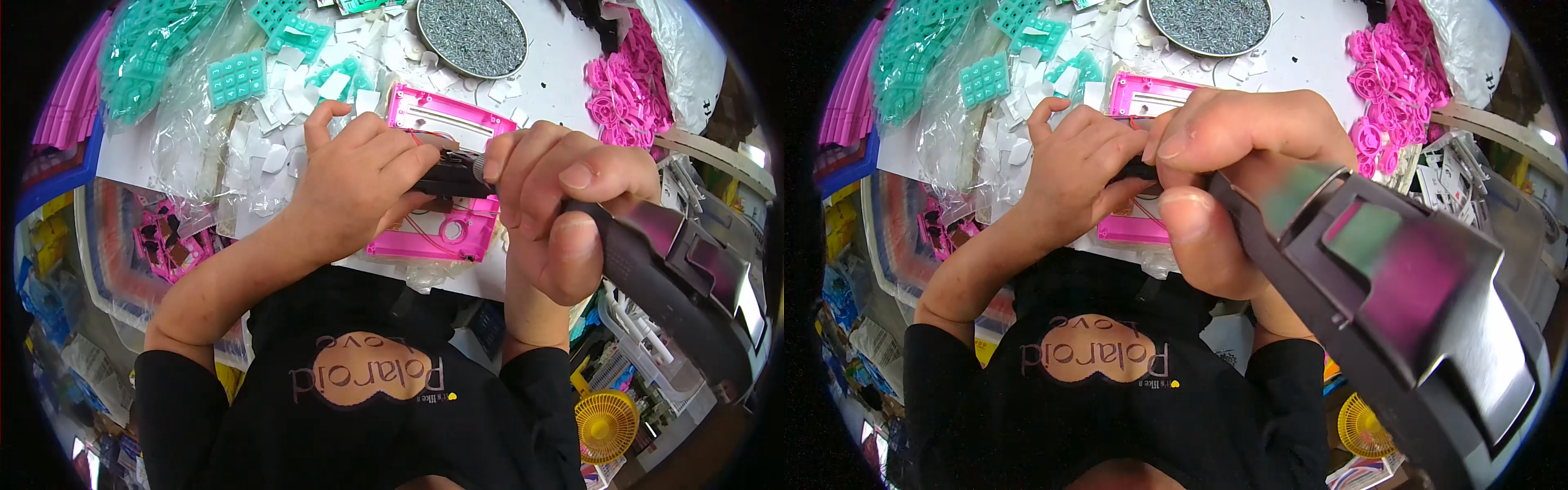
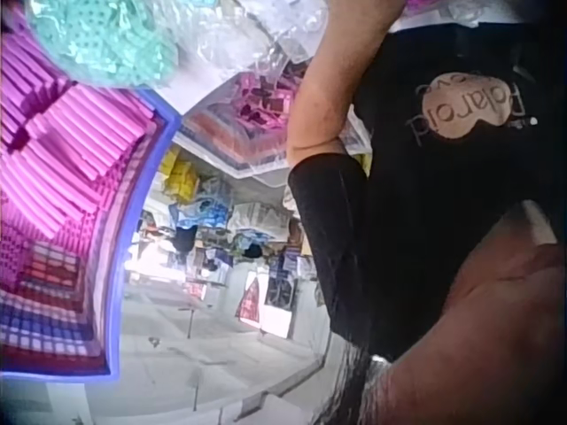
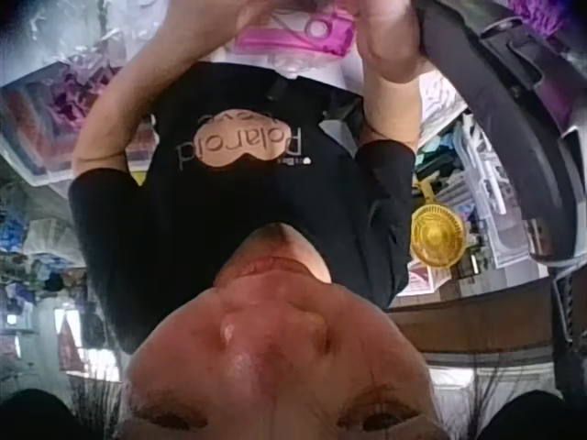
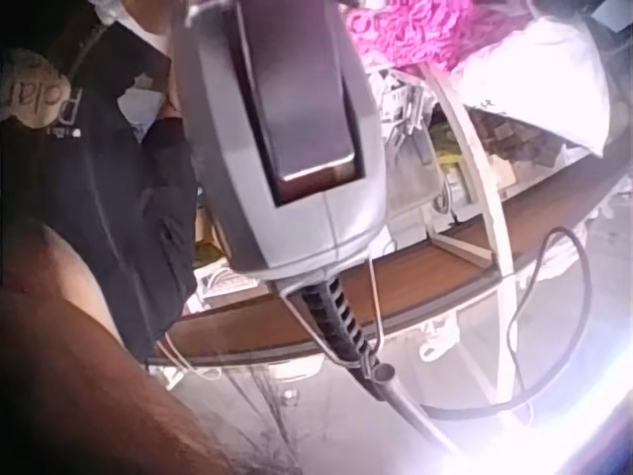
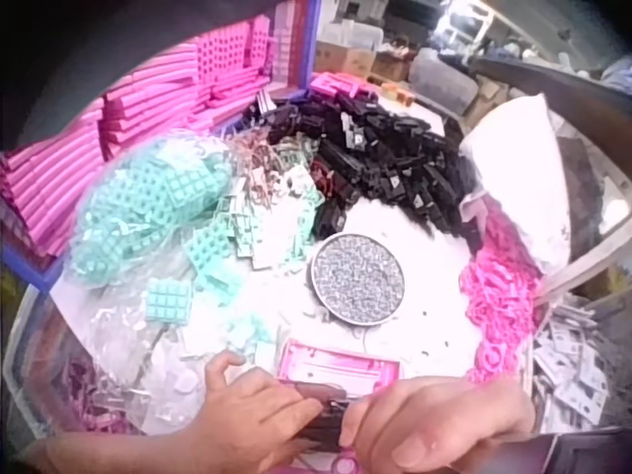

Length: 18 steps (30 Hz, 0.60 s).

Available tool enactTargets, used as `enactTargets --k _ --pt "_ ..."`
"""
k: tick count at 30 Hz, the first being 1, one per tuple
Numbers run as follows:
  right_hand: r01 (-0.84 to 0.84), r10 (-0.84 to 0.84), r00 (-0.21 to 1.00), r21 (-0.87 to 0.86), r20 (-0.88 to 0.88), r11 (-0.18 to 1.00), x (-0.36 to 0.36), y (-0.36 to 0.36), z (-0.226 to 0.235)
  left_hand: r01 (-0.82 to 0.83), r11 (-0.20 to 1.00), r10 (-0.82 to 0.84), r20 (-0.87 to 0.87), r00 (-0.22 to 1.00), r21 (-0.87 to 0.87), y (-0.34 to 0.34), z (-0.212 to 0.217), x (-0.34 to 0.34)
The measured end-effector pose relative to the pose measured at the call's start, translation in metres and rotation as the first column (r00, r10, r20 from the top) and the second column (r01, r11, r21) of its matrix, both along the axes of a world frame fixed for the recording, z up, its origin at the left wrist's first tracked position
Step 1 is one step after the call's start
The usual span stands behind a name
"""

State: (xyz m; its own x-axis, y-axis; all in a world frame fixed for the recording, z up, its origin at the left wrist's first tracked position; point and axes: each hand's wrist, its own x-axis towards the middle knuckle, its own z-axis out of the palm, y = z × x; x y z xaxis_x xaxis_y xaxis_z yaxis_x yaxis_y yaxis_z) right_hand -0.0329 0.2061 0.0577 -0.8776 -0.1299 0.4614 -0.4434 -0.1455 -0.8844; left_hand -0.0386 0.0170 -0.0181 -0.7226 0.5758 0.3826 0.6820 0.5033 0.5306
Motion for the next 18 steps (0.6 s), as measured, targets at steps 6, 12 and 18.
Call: enactTargets --k 6,12,18 --pt "0.039 -0.045 0.996 0.07 0.079 0.997 0.005 -0.014 0.011 0.029 0.999 -0.025 -0.081 0.996 0.044 0.0 -0.003 -0.001" --pt "-0.002 -0.005 0.999 0.142 0.045 0.99 -0.001 0.002 0.003 0.022 0.999 -0.019 -0.06 0.998 0.047 0.001 -0.007 -0.002" --pt "0.073 -0.136 0.985 0.461 0.107 0.884 0.005 0.048 -0.023 0.003 0.997 -0.004 0.019 1.0 0.076 -0.004 -0.009 -0.007"
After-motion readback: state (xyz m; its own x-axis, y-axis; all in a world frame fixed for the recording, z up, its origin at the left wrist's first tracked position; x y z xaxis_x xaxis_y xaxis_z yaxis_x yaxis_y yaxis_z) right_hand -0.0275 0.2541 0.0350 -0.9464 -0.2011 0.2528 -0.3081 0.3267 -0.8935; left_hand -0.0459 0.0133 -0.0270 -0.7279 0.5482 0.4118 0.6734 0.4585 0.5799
